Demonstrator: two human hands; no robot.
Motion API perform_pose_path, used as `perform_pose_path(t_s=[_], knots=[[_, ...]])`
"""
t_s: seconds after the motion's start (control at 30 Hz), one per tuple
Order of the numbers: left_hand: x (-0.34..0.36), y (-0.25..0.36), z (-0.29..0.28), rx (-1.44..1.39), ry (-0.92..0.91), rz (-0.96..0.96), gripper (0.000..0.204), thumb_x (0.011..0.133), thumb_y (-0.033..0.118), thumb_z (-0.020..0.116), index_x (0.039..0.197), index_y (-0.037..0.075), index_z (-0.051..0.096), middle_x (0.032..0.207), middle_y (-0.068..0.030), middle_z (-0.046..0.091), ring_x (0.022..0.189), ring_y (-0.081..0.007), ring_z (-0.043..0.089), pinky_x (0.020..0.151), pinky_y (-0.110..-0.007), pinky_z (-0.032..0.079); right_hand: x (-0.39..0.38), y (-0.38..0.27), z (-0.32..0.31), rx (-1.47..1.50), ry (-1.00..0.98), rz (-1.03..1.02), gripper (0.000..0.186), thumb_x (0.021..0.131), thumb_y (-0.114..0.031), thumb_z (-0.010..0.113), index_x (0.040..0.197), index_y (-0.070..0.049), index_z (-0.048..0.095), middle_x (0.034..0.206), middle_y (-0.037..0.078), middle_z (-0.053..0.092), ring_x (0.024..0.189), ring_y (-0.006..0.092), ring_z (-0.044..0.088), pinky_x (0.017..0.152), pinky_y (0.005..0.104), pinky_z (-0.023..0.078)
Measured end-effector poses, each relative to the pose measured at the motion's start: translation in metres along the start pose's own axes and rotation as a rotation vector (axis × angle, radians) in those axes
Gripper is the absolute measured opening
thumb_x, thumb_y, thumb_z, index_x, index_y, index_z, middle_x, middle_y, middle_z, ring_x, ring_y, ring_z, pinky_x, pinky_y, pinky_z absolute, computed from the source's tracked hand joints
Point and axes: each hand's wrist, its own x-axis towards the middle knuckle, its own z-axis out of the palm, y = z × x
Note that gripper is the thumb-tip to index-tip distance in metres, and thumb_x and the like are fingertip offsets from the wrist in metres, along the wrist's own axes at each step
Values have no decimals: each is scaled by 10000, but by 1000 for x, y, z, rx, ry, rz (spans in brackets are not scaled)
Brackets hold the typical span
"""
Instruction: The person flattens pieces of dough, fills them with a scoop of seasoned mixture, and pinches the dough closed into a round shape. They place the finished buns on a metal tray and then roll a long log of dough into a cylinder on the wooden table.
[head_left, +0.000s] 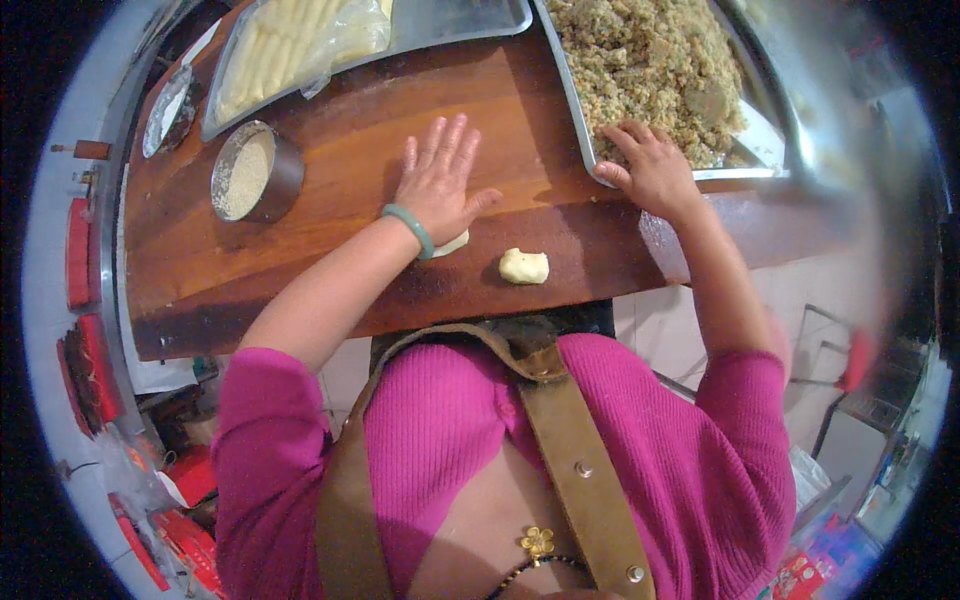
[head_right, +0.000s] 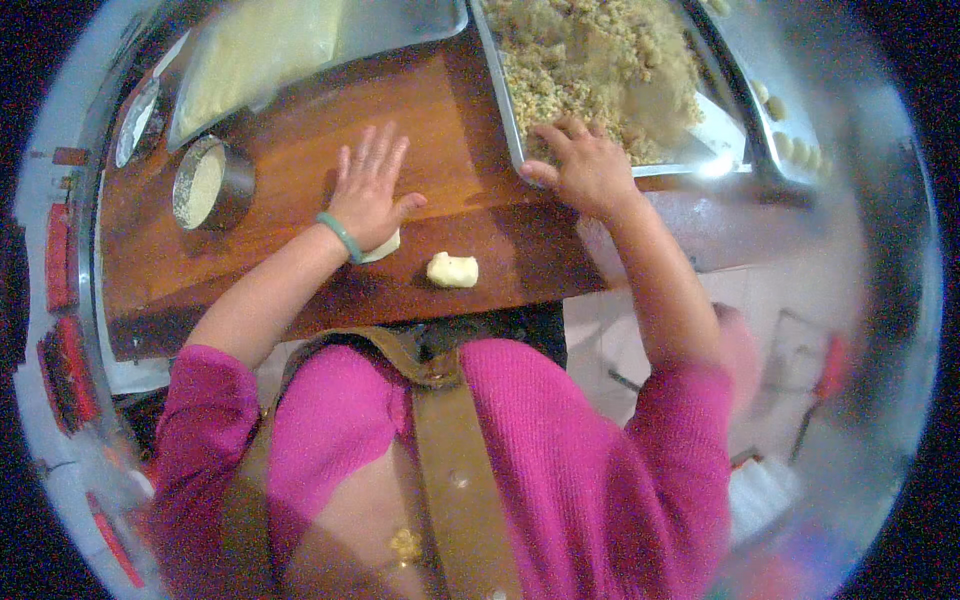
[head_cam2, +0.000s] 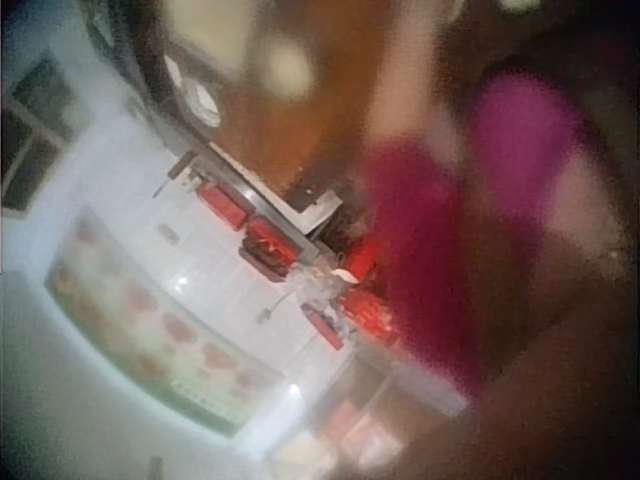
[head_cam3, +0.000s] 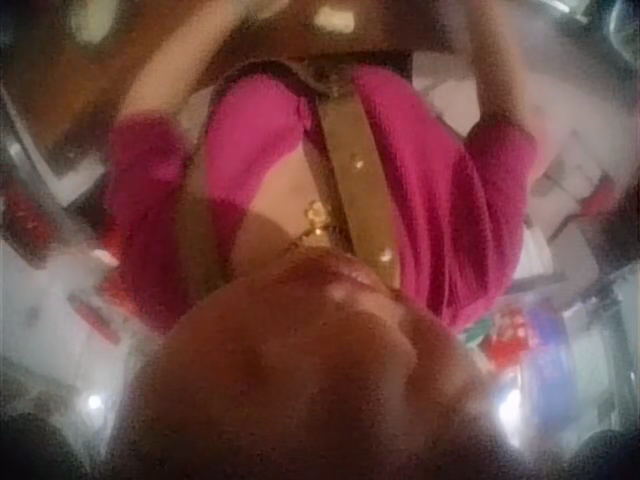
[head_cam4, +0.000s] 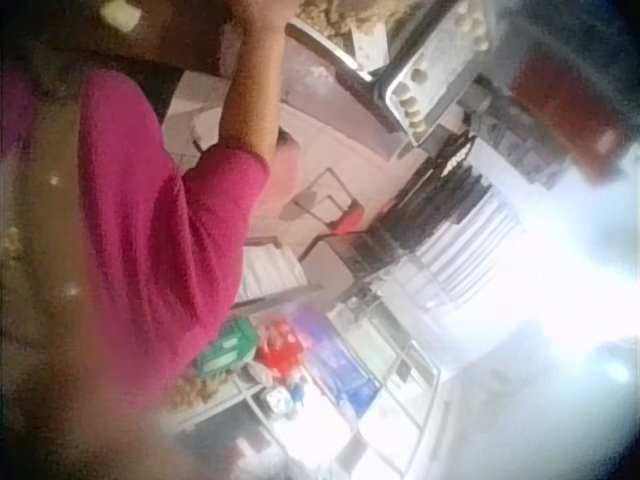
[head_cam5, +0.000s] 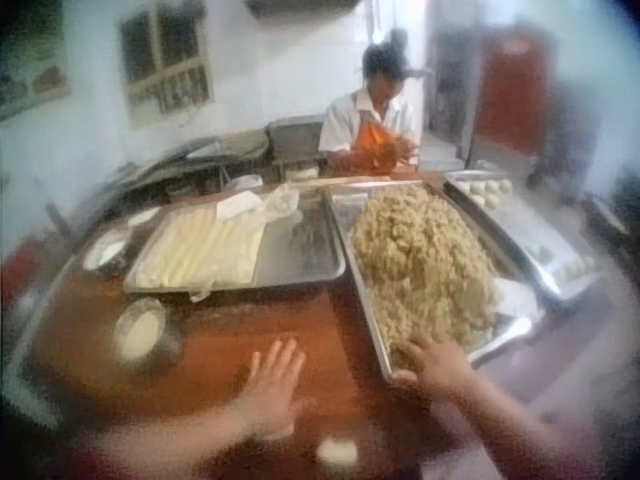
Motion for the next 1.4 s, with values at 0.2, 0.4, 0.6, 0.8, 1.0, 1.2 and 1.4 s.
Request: perform_pose_path(t_s=[0.2,0.4,0.6,0.8,1.0,1.2,1.4], knots=[[9,3,-6,73,-139,-13,763,788,559,439,1347,85,227,1421,-144,117,1316,-315,72,1028,-530,90,9,4,-7,152,-108,-11,384,818,-435,476,1001,-115,582,1024,117,552,922,324,539,786,412,438],[-10,19,-17,47,-103,134,834,724,580,513,1343,92,238,1421,-138,117,1314,-315,79,1037,-518,95,20,28,7,433,-90,159,327,831,-353,500,940,-61,603,940,126,597,865,293,578,749,372,448],[-30,1,-6,-310,27,29,718,761,381,578,1299,6,285,1380,-215,186,1275,-350,208,1037,-429,203,26,40,11,612,161,379,232,829,-243,550,956,-58,610,754,48,587,679,115,522,636,277,433],[-44,5,-51,-86,-186,-35,377,734,257,611,968,-21,511,987,-184,507,943,-341,485,811,-397,398,28,56,25,297,555,44,249,800,-277,597,944,-76,625,774,88,602,683,178,548,640,291,433],[-9,-27,-55,-345,102,-190,192,712,147,609,784,3,505,868,-174,496,830,-337,488,719,-388,417,19,38,5,509,451,372,373,784,-405,594,785,-33,632,622,92,564,602,190,534,592,307,427],[52,52,-1,-475,300,-114,85,720,70,509,730,-8,540,800,-220,515,799,-383,485,695,-445,414,23,49,6,616,349,561,430,792,-448,525,901,-44,622,877,190,611,838,336,576,745,412,420],[28,137,15,-596,126,499,201,682,31,535,875,-19,515,972,-205,495,898,-362,488,771,-400,430,28,58,27,911,665,404,454,808,-279,605,1197,-113,443,955,88,550,787,185,542,684,301,445]])
